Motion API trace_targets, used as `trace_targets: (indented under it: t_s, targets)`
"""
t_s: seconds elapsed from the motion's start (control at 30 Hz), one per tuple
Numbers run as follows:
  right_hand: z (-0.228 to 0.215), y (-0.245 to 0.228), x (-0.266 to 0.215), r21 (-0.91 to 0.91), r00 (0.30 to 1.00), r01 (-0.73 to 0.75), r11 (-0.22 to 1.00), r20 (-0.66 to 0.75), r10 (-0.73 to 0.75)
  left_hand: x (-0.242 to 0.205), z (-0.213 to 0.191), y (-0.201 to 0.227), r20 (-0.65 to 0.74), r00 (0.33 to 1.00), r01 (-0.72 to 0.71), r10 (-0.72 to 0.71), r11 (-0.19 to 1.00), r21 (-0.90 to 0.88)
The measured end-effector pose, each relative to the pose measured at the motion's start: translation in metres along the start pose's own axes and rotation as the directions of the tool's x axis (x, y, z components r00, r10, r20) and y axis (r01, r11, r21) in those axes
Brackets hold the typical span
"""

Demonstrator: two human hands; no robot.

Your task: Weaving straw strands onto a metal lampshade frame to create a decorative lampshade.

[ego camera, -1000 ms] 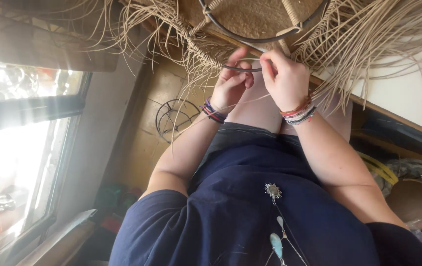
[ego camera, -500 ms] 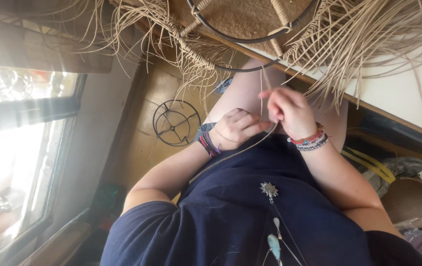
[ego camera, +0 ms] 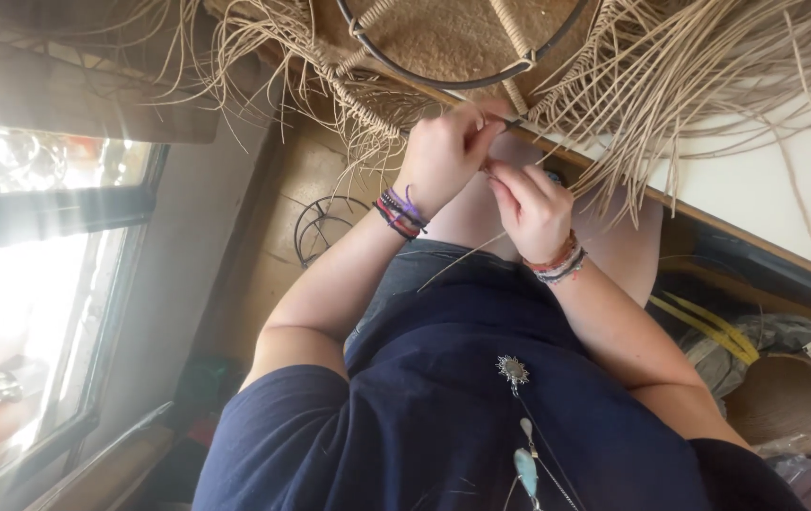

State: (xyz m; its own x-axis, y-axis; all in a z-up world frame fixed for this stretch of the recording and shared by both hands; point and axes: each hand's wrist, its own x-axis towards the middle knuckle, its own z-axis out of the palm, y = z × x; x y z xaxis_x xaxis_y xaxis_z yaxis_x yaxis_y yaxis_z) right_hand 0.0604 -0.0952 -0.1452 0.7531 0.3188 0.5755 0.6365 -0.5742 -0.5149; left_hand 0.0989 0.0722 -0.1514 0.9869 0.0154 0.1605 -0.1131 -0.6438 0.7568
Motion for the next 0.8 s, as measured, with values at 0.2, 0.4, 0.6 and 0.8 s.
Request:
trace_targets:
  t_s: [0.2, 0.4, 0.6, 0.8]
  targets:
    - [0.011, -0.003, -0.017, 0.707, 0.608, -0.694, -0.136, 0.677, 0.414, -0.046, -0.057, 0.015, 0.047, 0.98, -0.169, 0.194, 0.93, -0.326]
    - [0.018, -0.004, -0.017, 0.694, 0.597, -0.709, -0.126, 0.686, 0.417, -0.069, -0.117, -0.017, -0.222, 0.872, -0.35, 0.436, 0.873, 0.339]
    - [0.026, -0.014, -0.016, 0.766, 0.693, -0.642, 0.032, 0.561, 0.453, -0.125, -0.077, -0.013, -0.191, 0.734, -0.652, 0.652, 0.755, 0.075]
    - [0.045, -0.011, -0.037, 0.689, 0.579, -0.725, 0.021, 0.593, 0.559, -0.09, -0.05, 0.0, -0.303, 0.9, -0.421, 0.313, 0.803, -0.422]
